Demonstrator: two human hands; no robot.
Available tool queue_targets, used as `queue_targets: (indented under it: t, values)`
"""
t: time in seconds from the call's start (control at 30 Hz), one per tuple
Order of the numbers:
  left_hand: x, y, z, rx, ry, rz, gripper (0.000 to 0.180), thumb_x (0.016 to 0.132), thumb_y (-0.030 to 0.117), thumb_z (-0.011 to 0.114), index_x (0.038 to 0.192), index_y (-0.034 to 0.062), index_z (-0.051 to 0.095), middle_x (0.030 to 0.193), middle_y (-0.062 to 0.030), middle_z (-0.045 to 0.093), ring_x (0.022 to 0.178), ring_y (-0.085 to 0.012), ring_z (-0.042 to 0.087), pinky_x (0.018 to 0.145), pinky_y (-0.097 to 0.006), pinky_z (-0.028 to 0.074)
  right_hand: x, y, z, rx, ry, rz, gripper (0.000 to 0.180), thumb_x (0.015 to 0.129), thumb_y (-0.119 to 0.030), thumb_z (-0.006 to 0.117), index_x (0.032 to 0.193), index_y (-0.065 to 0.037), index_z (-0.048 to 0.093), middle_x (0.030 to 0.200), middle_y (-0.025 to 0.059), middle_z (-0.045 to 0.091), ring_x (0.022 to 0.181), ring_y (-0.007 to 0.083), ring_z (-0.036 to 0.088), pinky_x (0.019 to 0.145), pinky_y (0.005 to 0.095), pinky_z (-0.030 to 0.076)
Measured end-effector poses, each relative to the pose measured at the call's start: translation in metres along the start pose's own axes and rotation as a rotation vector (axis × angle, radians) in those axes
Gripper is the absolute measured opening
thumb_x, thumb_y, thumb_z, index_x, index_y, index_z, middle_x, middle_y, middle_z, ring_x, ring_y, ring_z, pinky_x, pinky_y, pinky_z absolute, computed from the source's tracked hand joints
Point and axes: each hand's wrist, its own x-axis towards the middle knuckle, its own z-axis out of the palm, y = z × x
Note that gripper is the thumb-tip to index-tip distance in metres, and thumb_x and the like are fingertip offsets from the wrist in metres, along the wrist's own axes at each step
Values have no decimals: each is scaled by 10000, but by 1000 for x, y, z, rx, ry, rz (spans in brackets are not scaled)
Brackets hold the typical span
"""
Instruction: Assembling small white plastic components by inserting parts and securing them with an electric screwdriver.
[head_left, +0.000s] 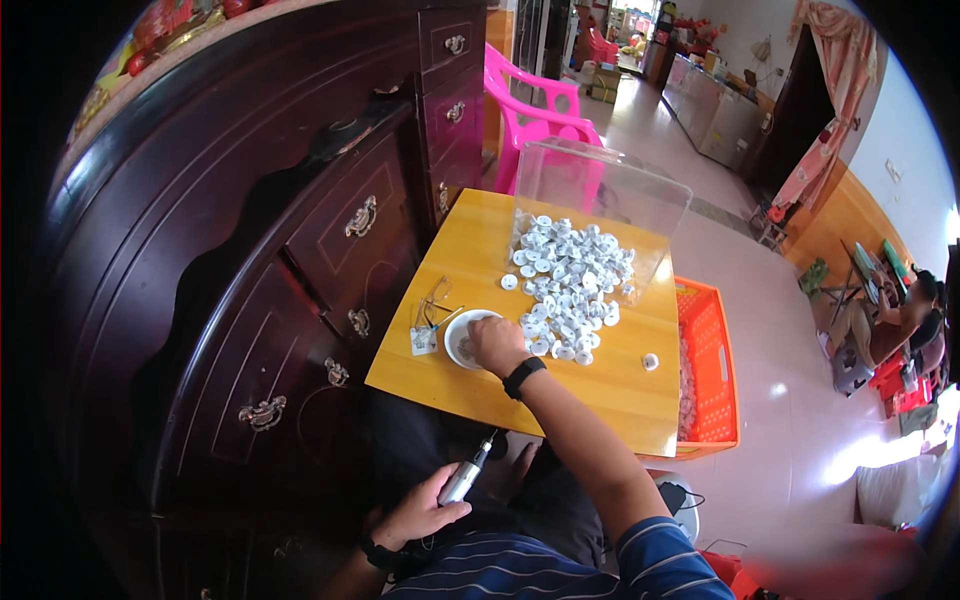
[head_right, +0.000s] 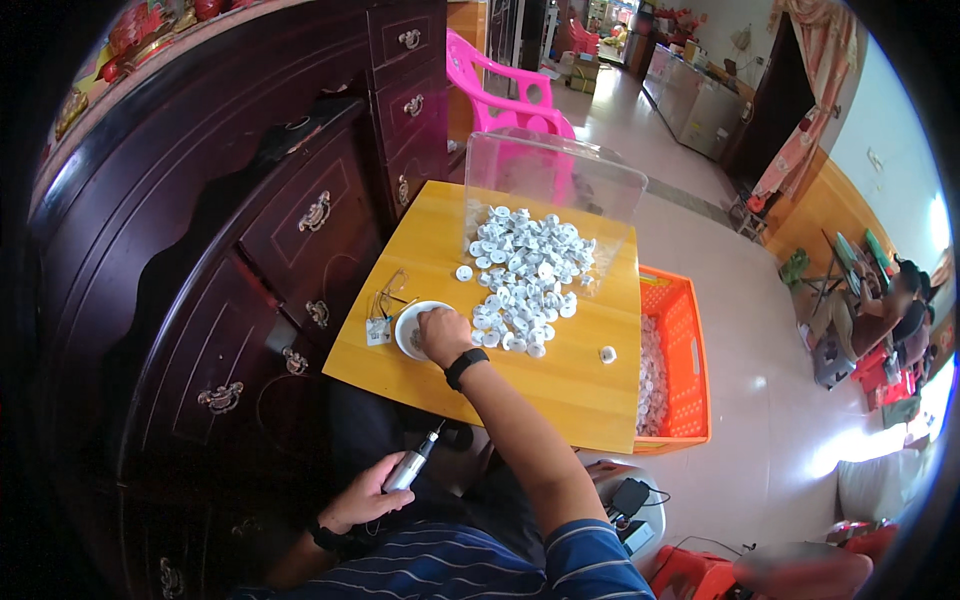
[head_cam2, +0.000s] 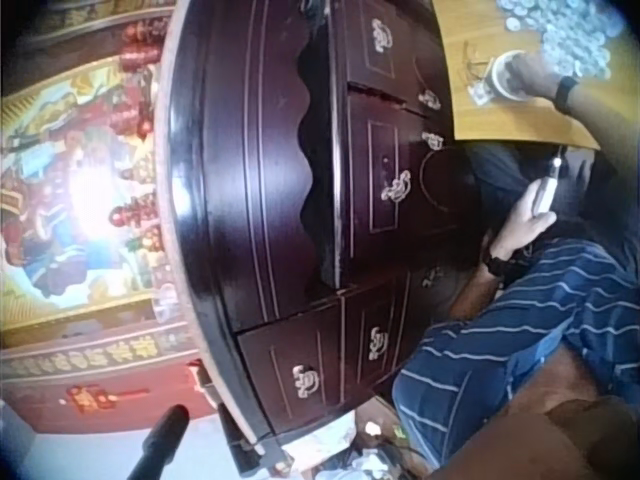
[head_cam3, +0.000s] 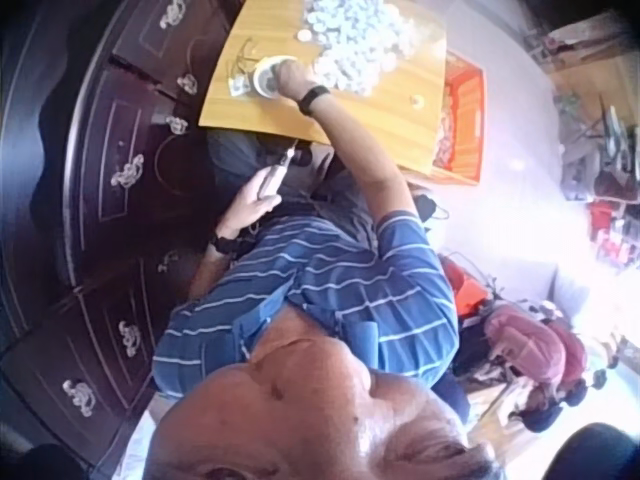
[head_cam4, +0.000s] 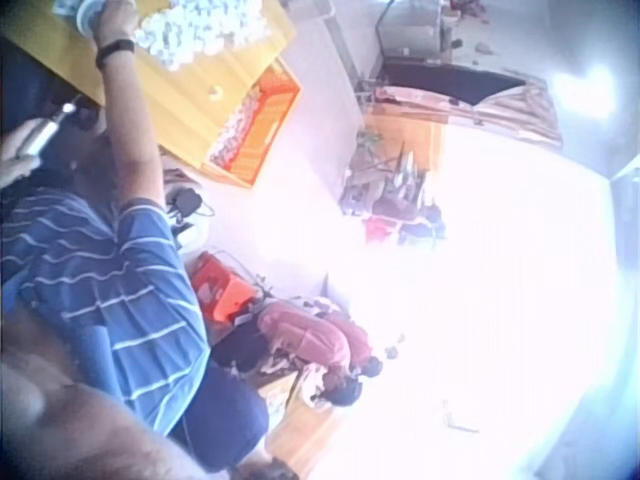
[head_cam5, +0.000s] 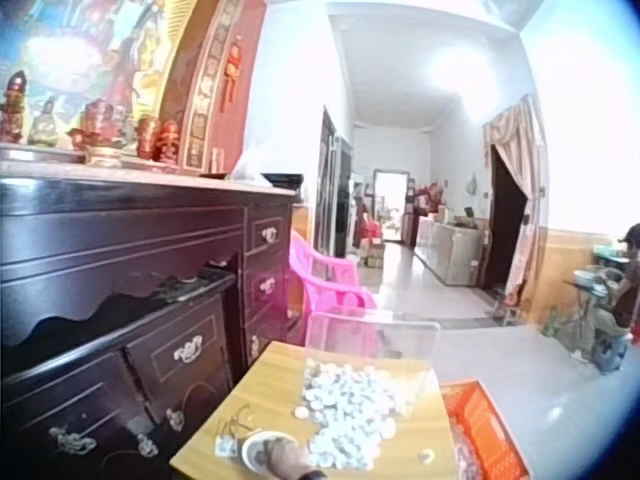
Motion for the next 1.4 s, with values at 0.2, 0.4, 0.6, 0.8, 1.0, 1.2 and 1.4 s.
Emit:
queue_targets:
  t: [0.2,0.4,0.6,0.8,1.0,1.2,1.4]
  values:
    - [5,-7,4,67,34,147,653,901,157,769,1466,38,463,1000,-74,648,792,-112,645,746,-294,549,-2,0,-7,12,-22,-7,193,900,-236,658,986,-78,728,949,176,745,882,352,742,751,452,606]
    - [4,4,4,-1,-12,62,661,907,151,762,1477,40,445,997,-58,630,818,-123,636,776,-297,544,-9,1,-18,169,49,50,220,914,-262,660,969,-55,711,952,185,745,867,352,745,742,455,604]
    - [7,9,6,-10,-22,36,669,909,159,757,1483,31,439,1083,-83,633,916,-134,639,835,-305,535,-15,5,-30,177,20,64,264,925,-312,675,973,-55,709,950,183,742,868,351,743,740,458,598]
    - [13,2,7,63,-45,130,672,951,95,707,1530,29,373,956,-12,584,755,-76,582,680,-245,519,-19,18,-35,164,-15,77,321,934,-366,677,996,-51,701,966,159,739,878,344,737,749,462,593]
    - [16,-3,9,72,-37,165,671,950,91,709,1528,27,375,967,-14,587,767,-74,588,692,-248,526,-20,19,-27,216,93,100,268,940,-316,671,972,-52,705,943,187,730,862,383,715,761,491,569]
    - [13,6,6,-4,11,84,699,904,181,760,1496,16,428,1213,-118,624,1101,-181,610,980,-331,487,-61,30,-44,798,229,157,157,981,-202,655,958,-47,651,851,97,704,755,235,701,665,370,548]
    - [21,22,4,-47,-40,244,684,938,113,710,1529,21,377,1138,-61,593,1005,-123,589,902,-291,492,-141,40,-23,1556,146,380,90,1027,-159,624,997,-81,590,839,-8,646,679,71,599,613,218,479]
